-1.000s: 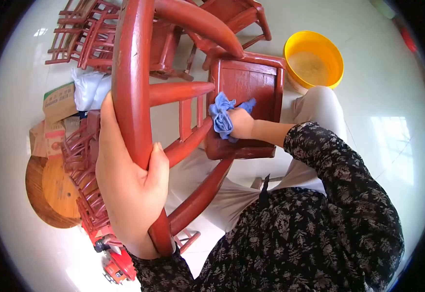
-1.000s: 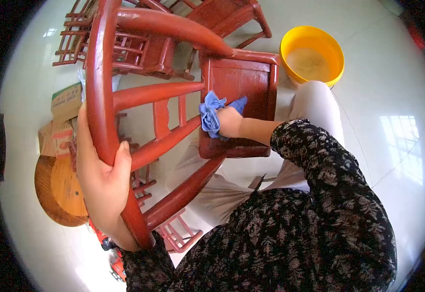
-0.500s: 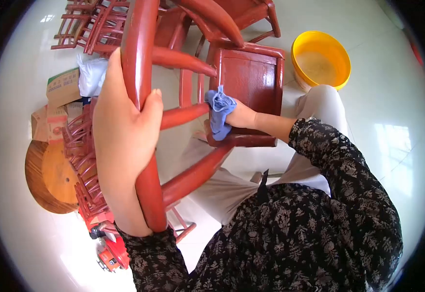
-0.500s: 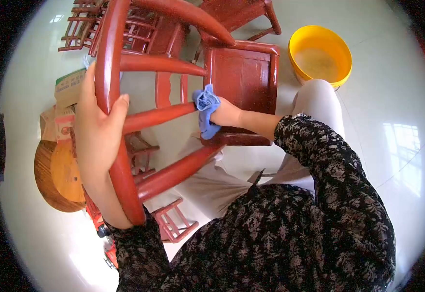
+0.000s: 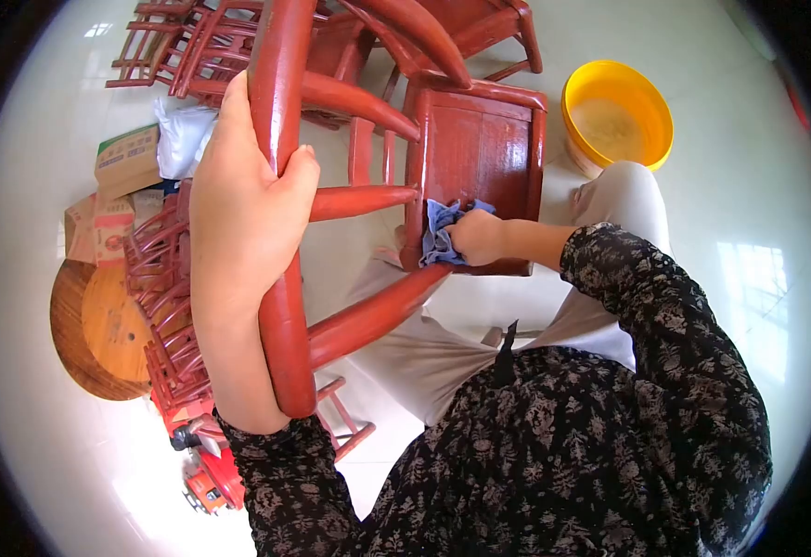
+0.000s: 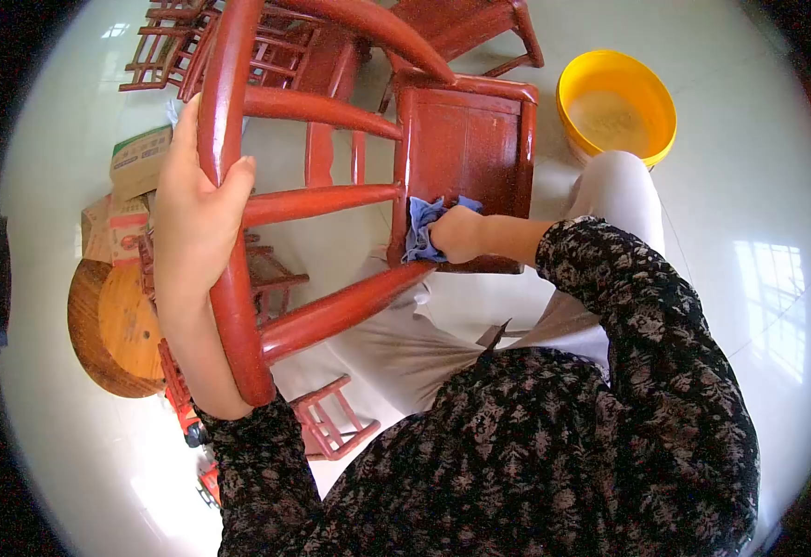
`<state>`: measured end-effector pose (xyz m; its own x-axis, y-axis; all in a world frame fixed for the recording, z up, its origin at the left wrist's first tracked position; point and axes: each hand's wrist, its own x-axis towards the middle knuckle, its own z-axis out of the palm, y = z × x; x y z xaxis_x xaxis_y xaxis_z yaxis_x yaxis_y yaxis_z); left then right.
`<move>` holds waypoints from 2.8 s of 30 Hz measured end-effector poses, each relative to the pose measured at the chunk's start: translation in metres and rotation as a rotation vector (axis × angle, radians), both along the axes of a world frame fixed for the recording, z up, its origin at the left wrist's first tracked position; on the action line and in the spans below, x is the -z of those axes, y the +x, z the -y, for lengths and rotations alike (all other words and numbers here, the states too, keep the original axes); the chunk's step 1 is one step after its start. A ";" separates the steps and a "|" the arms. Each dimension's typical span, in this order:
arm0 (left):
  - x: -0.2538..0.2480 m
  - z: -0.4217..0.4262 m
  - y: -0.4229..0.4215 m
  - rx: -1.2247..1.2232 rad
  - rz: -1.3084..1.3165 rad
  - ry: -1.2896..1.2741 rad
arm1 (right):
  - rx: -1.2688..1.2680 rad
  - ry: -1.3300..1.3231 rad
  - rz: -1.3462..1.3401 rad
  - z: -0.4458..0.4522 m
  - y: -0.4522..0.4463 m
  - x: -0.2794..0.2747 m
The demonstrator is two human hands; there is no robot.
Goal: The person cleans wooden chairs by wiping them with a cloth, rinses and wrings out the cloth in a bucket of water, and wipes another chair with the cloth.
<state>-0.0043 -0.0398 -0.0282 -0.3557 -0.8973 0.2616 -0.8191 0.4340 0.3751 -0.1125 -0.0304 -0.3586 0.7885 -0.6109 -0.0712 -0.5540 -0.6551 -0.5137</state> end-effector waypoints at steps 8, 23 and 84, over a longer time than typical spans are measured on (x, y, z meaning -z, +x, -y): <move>-0.004 -0.007 -0.011 -0.011 0.073 -0.019 | -0.057 0.302 0.141 0.012 0.016 -0.026; 0.004 -0.008 0.007 0.069 0.005 -0.049 | -0.030 0.323 -0.329 -0.009 -0.040 0.016; -0.009 -0.015 0.025 -0.106 0.087 -0.001 | 0.120 0.097 -0.194 -0.032 -0.040 0.011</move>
